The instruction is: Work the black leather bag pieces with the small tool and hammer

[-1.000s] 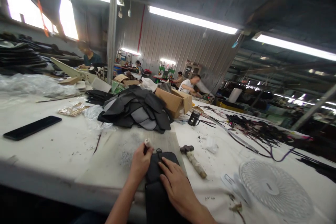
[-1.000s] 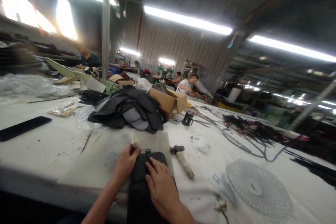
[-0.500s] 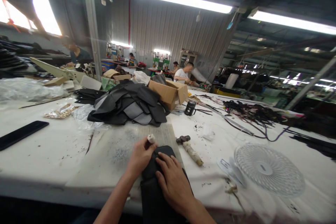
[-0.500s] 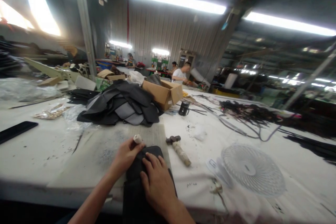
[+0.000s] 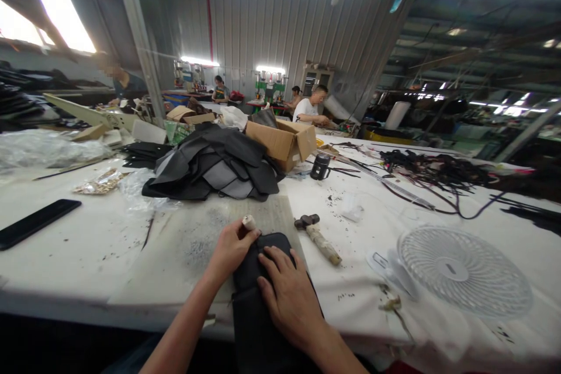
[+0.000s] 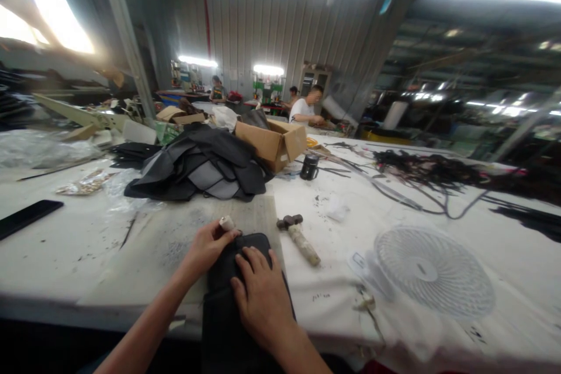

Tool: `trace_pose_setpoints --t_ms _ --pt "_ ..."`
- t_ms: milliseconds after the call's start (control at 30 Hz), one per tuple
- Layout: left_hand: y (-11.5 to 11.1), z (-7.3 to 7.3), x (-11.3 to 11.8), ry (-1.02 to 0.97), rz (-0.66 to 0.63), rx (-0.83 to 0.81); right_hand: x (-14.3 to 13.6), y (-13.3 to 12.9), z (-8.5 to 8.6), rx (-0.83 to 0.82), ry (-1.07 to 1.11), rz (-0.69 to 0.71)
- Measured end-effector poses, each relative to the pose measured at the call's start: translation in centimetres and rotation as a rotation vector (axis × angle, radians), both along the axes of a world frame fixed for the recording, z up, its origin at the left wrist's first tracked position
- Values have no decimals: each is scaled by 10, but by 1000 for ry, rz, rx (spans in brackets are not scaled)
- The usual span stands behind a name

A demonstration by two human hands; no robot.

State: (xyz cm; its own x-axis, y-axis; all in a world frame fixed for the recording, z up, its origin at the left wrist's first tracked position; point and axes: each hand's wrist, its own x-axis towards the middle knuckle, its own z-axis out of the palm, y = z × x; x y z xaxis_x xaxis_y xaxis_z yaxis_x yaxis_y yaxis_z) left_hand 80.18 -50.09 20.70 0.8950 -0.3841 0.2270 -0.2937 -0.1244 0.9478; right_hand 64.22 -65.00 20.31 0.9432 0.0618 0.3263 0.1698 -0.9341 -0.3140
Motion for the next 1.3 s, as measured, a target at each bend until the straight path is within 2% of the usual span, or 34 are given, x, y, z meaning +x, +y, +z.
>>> trace_pose_setpoints --t_ms 333,500,900,1100,1300 --pt "0 -2 -1 75 -30 -53 0 0 3 -1 30 6" --pt "-3 1 0 51 -41 -22 1 0 2 -15 24 9" --pt "-6 4 1 -15 10 125 1 0 3 -6 34 11" --pt "-11 6 -2 -29 50 95 1 -1 4 -7 37 5" --pt "-16 3 -15 -113 76 84 0 4 -1 -2 60 6"
